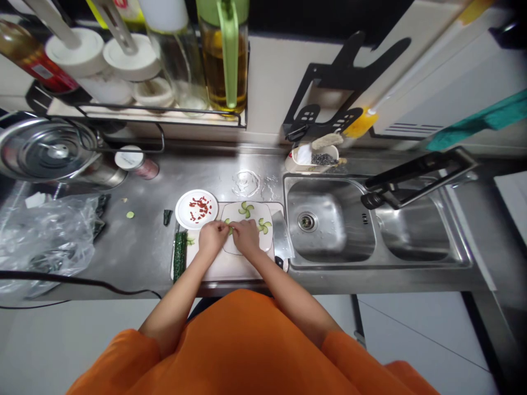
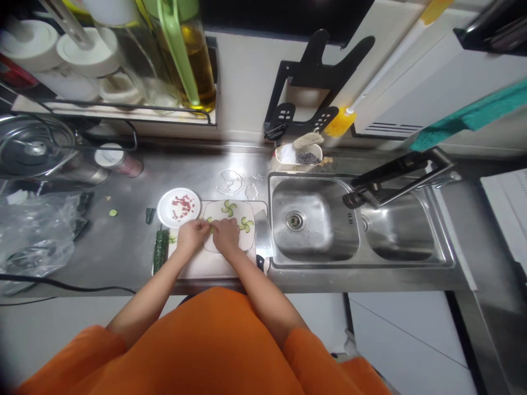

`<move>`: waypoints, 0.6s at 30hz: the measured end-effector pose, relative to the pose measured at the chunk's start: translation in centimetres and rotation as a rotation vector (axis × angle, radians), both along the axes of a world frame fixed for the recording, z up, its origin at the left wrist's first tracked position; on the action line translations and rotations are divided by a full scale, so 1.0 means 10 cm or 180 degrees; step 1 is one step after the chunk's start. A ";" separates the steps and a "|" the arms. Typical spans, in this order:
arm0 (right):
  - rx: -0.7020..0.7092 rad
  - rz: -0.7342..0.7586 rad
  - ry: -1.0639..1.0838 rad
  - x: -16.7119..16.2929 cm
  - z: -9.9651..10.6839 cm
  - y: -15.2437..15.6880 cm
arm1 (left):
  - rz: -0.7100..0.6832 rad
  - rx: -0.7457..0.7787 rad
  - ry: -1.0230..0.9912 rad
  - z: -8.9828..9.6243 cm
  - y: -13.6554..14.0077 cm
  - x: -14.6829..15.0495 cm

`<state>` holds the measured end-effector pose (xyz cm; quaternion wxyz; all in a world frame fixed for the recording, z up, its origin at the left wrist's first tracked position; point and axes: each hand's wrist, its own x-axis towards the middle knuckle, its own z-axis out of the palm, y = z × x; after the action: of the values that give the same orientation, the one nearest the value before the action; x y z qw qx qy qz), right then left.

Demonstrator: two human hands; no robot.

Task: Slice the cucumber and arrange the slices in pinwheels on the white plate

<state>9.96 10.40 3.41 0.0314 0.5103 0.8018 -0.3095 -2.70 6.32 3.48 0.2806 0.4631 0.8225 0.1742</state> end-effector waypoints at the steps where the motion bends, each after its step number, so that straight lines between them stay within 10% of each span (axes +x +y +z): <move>1: 0.0001 -0.0004 0.0013 0.00 0.00 0.00 | 0.0009 0.0015 -0.0007 0.00 0.00 0.00; 18: -0.0031 -0.0160 0.0048 -0.03 0.05 -0.01 | -0.0105 0.0092 0.0015 -0.07 -0.02 -0.01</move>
<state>9.65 10.35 3.86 0.0201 0.5277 0.7874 -0.3179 -2.83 6.15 2.75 0.2747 0.4810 0.8128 0.1804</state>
